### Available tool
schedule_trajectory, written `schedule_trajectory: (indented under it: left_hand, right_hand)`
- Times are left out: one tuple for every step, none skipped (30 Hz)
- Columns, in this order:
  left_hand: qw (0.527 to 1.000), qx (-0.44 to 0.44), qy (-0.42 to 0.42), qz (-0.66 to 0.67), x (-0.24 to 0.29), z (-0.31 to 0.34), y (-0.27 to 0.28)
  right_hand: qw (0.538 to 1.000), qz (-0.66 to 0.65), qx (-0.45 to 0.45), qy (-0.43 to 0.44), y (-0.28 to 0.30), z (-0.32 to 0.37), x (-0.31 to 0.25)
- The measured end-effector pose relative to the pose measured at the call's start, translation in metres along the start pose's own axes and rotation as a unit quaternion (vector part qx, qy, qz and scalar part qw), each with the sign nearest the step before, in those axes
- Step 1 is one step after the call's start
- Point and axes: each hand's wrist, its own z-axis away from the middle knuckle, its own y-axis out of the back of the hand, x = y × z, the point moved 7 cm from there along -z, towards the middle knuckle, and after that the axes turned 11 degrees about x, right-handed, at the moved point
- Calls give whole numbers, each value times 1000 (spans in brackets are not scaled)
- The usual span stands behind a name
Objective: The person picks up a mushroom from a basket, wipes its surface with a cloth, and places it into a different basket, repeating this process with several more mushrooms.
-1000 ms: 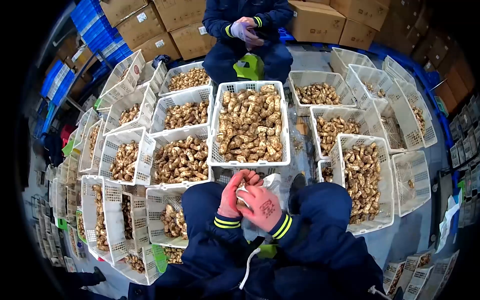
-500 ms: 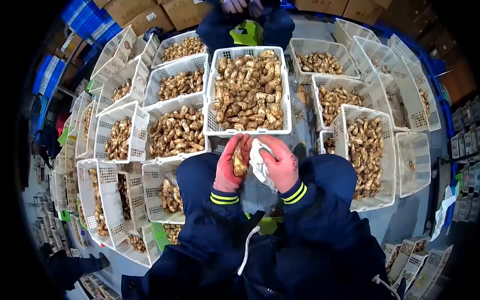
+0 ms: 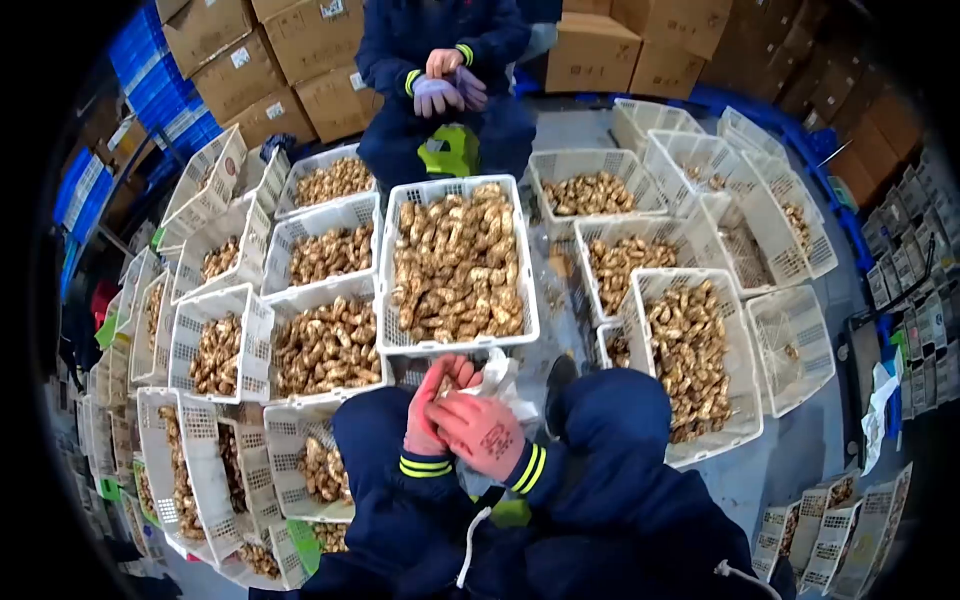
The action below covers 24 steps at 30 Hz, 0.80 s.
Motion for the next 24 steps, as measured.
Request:
schedule_trajectory:
  left_hand:
    - [1000,12,21,10,-2,1,-3]
    - [999,-14,21,19,-1,4,-12]
    - [999,1,29,21,-2,7,-14]
    - [999,17,37,24,-2,8,-14]
    - [997,3,69,39,-8,3,-15]
    - [990,80,98,58,-6,11,-23]
    - [989,-44,107,97,-14,-2,-12]
    - [970,-165,115,135,-13,-2,-15]
    - [970,-162,116,136,-18,-5,-2]
    - [980,-126,108,112,-16,-3,-6]
    - [987,-90,102,88,-15,-1,-5]
    - [967,-185,114,131,-20,-7,3]
    - [992,-62,80,76,-13,4,-13]
    - [996,68,48,18,-4,18,-27]
    - [998,62,32,-1,-5,17,-18]
    - [996,-12,70,48,-6,18,-21]
    - [999,-16,46,15,-7,17,-16]
    - [999,-20,21,-19,-4,18,-19]
    - [998,-30,45,16,-10,7,-5]
    - [995,-42,69,51,-16,-2,9]
    - [987,-123,60,88,-9,1,-4]
    - [999,4,28,26,-2,4,3]
    - [1000,-9,6,5,-1,2,5]
    - [1000,-22,-16,-16,1,-3,6]
  right_hand:
    - [1000,1,-16,-11,1,-3,-3]
    - [999,0,-33,-22,-1,-3,-5]
    - [999,16,-26,-14,-4,0,-5]
    - [999,50,2,3,0,1,-9]
    - [999,53,5,8,-3,4,-7]
    - [998,54,8,11,-4,4,-6]
    - [998,54,9,12,-4,4,-5]
    - [998,68,7,15,-4,4,-7]
    - [997,81,5,18,-4,4,-9]
    - [997,80,2,16,-4,5,-8]
    - [997,78,9,17,-4,5,-8]
    - [997,76,15,17,-3,5,-8]
    - [998,54,-19,-11,-8,3,-5]
    - [999,50,-3,-2,-7,3,-5]
    - [999,51,11,7,-4,2,-8]
    - [998,52,24,17,-2,0,-9]
    - [997,58,33,22,-1,0,-8]
    - [997,64,42,28,-1,1,-8]
    - [999,52,2,5,-3,-3,-7]
    - [999,33,14,8,-3,-4,-7]
    - [1000,-14,6,0,-4,-8,-4]
    - [998,-59,-2,-6,-4,-13,-1]
    - [999,-49,-7,0,-2,-11,-7]
    - [995,-76,69,-4,8,-15,7]
